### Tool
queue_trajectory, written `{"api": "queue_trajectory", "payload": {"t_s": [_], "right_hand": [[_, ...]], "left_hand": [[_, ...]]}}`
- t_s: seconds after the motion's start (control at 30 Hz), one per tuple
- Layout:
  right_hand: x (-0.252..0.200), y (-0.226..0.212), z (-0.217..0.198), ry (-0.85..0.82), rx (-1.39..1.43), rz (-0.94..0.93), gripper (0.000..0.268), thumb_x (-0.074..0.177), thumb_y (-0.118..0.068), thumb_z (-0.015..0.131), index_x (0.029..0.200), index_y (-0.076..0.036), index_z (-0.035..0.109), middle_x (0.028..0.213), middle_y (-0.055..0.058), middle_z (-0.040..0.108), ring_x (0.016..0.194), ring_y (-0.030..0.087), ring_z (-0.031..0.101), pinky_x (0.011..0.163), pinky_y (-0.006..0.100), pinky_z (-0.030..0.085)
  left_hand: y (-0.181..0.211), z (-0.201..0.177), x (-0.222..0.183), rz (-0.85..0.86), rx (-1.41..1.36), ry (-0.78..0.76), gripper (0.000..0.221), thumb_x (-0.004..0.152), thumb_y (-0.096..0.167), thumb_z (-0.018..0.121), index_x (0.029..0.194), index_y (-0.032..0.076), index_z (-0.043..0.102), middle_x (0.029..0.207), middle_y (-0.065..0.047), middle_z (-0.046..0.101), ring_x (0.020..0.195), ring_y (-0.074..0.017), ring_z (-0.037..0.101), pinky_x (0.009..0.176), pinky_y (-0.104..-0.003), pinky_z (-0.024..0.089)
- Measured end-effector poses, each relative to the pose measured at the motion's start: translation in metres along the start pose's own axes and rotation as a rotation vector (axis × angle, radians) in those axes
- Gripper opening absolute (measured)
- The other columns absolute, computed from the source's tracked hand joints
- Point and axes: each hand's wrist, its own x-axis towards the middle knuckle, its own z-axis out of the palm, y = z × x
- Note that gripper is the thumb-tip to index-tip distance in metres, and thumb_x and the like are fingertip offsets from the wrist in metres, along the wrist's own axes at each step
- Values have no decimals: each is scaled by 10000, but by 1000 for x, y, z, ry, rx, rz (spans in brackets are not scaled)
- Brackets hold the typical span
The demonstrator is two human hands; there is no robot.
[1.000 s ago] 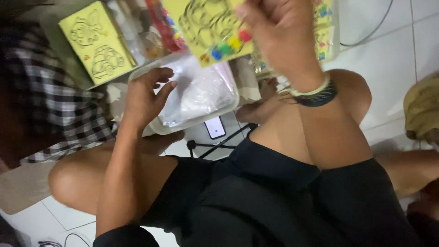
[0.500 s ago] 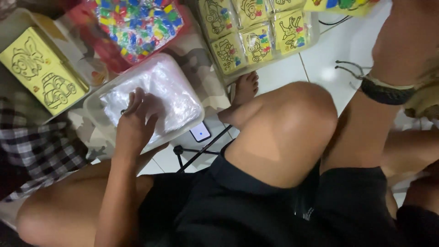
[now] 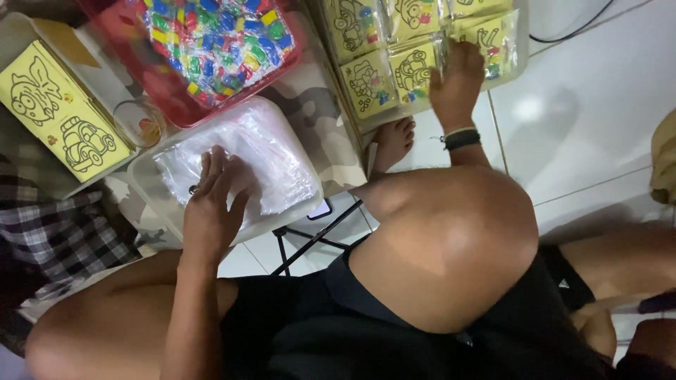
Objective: Packing small yellow cards into individual plastic bags at a steady pace.
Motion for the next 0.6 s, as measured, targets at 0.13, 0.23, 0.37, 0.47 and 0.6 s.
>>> {"api": "queue_trajectory", "payload": {"t_s": [0.13,0.23,0.37,0.47,0.6], "right_hand": [[-1,-21,14,-20,-18,-213,562,774,-43,832,1312,0,673,1388,171,504,1167,359,500,991,462,439],[-8,-9,39,-166,-171,-147,588,760,-5,842,1298,-75,615,1422,173,467,1348,451,365,967,512,409],[-8,2,38,-169,-202,-156,557,819,-67,785,1357,-29,644,1442,243,446,1259,425,473,962,523,436],[-2,5,13,-226,-108,-117,516,860,-68,773,1356,11,656,1399,251,467,1217,420,515,961,526,461],[3,24,-26,-278,346,-6,271,972,79,748,1227,100,660,1174,250,647,890,314,669,754,384,592]], "left_hand": [[-5,12,-2,-24,-6,20,617,815,16,736,1418,39,605,1611,-204,448,1490,-416,407,1018,-468,495],[-3,23,-3,-57,8,83,599,814,28,760,1399,64,633,1591,-199,471,1473,-422,422,1022,-478,516],[-7,47,-13,-37,-4,269,453,906,16,708,1353,71,654,1539,-197,520,1428,-454,492,1076,-511,497],[-5,54,-14,4,42,402,356,928,17,747,1278,33,680,1455,-171,575,1367,-427,564,1048,-503,517],[1,45,-13,73,132,545,265,866,56,801,1125,58,746,1247,-73,699,1166,-315,693,860,-417,575]]}}
